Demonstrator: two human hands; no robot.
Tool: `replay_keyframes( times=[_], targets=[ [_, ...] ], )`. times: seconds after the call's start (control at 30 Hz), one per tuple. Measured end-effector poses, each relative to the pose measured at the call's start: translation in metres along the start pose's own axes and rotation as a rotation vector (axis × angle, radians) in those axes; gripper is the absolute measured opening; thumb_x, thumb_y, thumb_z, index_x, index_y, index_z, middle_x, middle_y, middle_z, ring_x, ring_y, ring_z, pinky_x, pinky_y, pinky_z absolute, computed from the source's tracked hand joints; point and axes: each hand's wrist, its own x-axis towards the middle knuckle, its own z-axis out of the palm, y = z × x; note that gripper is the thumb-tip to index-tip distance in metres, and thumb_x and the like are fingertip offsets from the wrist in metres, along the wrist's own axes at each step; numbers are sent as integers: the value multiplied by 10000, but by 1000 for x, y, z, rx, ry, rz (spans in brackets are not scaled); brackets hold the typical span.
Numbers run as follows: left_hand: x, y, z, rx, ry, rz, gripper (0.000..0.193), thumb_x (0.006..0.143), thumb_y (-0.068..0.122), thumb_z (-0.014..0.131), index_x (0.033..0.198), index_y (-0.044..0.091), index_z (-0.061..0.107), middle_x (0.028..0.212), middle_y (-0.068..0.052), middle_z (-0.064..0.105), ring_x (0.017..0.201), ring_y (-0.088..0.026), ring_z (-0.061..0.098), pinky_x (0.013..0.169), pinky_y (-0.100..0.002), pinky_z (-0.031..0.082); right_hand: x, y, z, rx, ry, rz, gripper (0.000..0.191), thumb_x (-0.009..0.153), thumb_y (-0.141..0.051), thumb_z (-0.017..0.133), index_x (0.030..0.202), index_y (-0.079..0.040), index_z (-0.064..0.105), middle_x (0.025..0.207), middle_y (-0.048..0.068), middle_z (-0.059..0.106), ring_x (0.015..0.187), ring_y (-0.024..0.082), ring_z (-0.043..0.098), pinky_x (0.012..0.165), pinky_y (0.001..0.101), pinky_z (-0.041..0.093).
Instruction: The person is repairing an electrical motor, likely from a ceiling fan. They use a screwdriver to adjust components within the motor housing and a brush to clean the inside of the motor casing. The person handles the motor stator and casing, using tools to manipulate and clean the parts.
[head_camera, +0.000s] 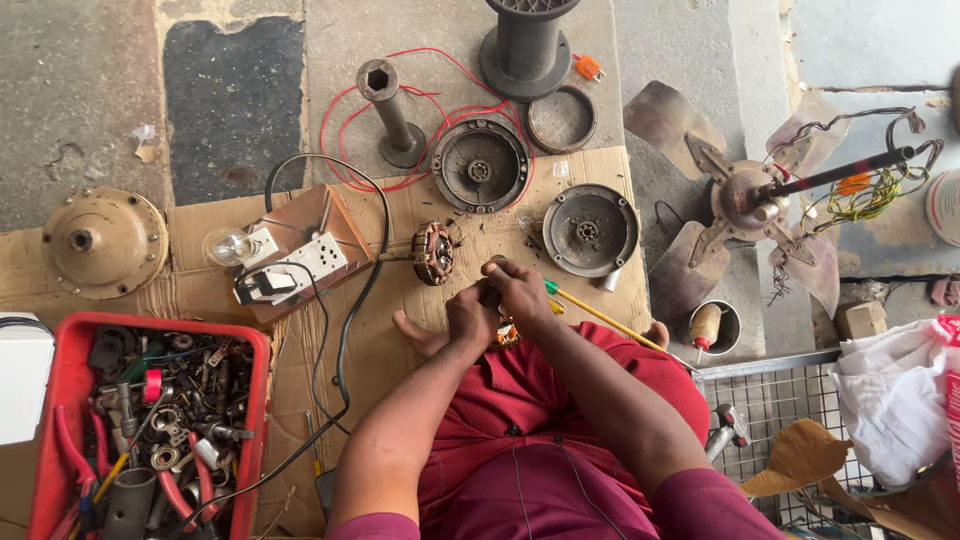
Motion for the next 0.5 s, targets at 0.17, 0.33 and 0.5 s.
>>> replay_keyframes(
  times=[0.17, 0.33, 0.5],
  targets=[
    [-4, 1, 1, 8, -18, 25, 197, 923, 220, 747, 942, 28, 707, 729, -134, 711, 652, -232, 704, 648, -394, 543, 0, -72, -14, -542, 165, -341, 292, 1057, -236, 540, 1148, -46, 742, 850, 125, 676, 747, 223, 604, 676, 324, 444],
    [0, -3, 0, -105, -49, 26, 221, 926, 243, 740, 876, 34, 693, 620, -95, 676, 564, -176, 682, 579, -366, 533, -7, -108, -48, 252, -86, -271, 272, 983, -217, 620, 1174, -31, 675, 1193, 92, 672, 1152, 230, 634, 1042, 418, 523],
    [5, -11, 7, -192, -112, -17, 220, 952, 301, 679, 896, 91, 708, 636, -62, 690, 552, -149, 648, 517, -371, 497, -43, -32, -91, 226, 32, -8, 322, 1021, -278, 631, 1200, -10, 630, 1221, 138, 644, 1199, 283, 619, 1076, 457, 525]
  ],
)
